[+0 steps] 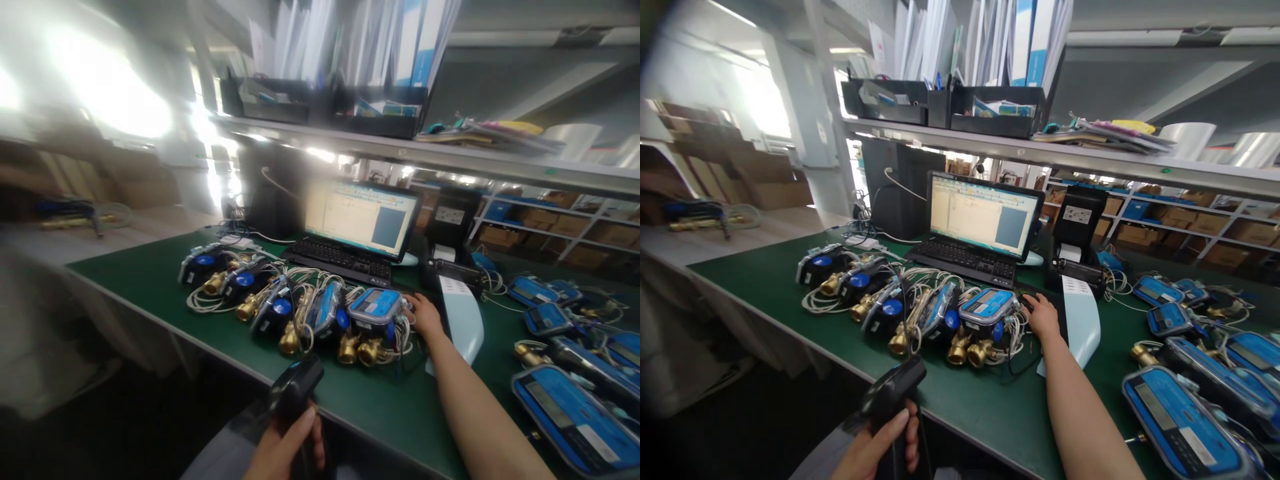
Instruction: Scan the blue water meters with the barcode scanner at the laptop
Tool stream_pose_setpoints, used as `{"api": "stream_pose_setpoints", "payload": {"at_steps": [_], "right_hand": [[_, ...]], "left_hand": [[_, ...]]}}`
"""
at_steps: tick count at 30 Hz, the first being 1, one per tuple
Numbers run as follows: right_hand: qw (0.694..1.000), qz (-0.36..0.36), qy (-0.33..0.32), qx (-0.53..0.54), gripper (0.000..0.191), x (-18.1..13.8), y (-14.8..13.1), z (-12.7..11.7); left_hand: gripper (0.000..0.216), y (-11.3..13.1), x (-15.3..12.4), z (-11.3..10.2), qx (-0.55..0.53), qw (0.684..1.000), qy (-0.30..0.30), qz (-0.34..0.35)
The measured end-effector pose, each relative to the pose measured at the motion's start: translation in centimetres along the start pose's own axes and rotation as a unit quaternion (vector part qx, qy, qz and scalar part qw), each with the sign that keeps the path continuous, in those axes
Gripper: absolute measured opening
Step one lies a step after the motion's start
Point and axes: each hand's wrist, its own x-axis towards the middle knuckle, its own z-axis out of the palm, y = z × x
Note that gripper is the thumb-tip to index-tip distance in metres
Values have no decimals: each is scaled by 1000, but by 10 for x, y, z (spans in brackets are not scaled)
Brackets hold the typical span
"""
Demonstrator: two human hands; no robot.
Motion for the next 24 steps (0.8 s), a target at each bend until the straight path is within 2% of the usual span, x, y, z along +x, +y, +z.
{"api": "stream_pose_setpoints", "payload": {"at_steps": [5, 10, 16, 24], "right_hand": [[1000, 2, -1, 0, 43, -1, 0, -2], [1000, 8, 1, 3, 43, -1, -1, -1], [1000, 13, 1, 7, 43, -1, -2, 0], [1000, 20, -6, 14, 44, -2, -2, -1]], "left_hand": [[30, -1, -7, 16, 23, 998, -4, 54], [32, -7, -7, 31, 51, 995, 32, 77], [38, -11, -1, 32, 74, 993, 38, 79], [37, -7, -3, 39, 44, 993, 55, 97]]}}
